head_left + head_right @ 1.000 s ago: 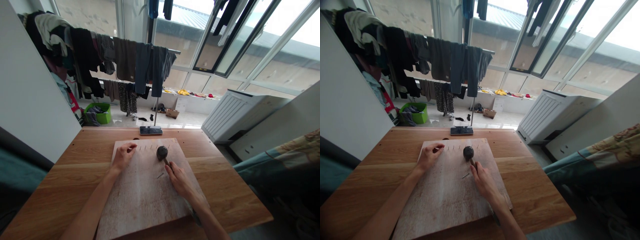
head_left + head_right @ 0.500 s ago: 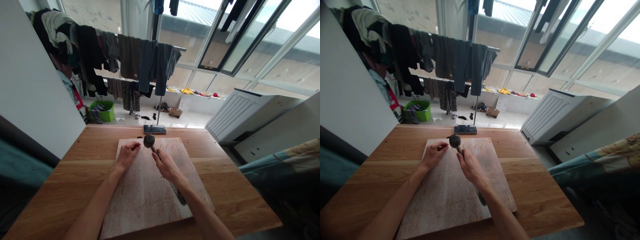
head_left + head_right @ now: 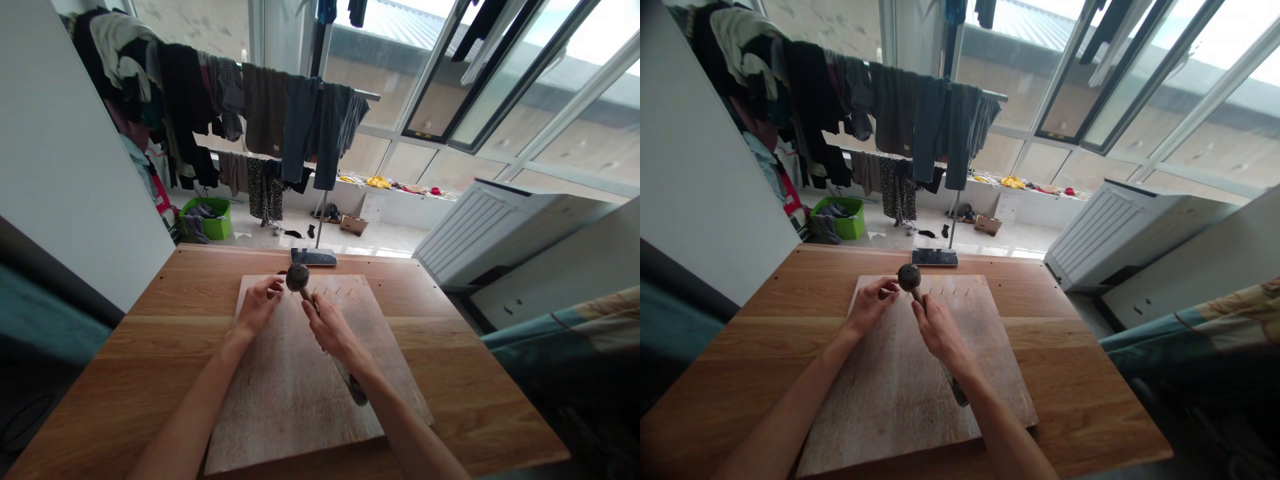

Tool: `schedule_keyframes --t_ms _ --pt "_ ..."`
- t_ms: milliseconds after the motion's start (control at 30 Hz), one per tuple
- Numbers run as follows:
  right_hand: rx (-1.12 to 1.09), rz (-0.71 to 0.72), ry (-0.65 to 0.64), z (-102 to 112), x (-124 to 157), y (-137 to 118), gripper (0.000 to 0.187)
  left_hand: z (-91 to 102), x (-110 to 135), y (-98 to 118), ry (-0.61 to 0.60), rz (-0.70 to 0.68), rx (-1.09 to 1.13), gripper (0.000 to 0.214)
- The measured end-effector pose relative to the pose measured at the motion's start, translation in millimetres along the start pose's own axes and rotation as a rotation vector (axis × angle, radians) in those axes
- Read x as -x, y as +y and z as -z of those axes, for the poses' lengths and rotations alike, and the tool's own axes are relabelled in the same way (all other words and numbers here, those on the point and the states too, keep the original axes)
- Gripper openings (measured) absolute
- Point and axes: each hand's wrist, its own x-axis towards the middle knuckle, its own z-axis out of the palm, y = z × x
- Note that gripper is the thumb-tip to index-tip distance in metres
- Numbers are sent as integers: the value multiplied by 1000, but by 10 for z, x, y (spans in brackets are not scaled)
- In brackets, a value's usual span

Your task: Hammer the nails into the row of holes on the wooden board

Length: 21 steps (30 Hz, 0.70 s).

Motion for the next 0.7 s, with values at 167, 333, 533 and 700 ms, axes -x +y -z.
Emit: schedule_keyframes --t_ms 167,333,533,700 --pt "-8 15 0 -25 -21 -19 26 -17 -12 9 25 5 -24 20" --pt "-25 43 -10 -78 -29 -43 26 -33 -20 20 46 4 -56 20" --pt "-23 49 -11 -103 -35 -38 25 -39 -16 34 47 4 -76 18" --pt "-3 42 -29 -111 -45 -31 25 -32 -8 47 45 -5 -89 18"
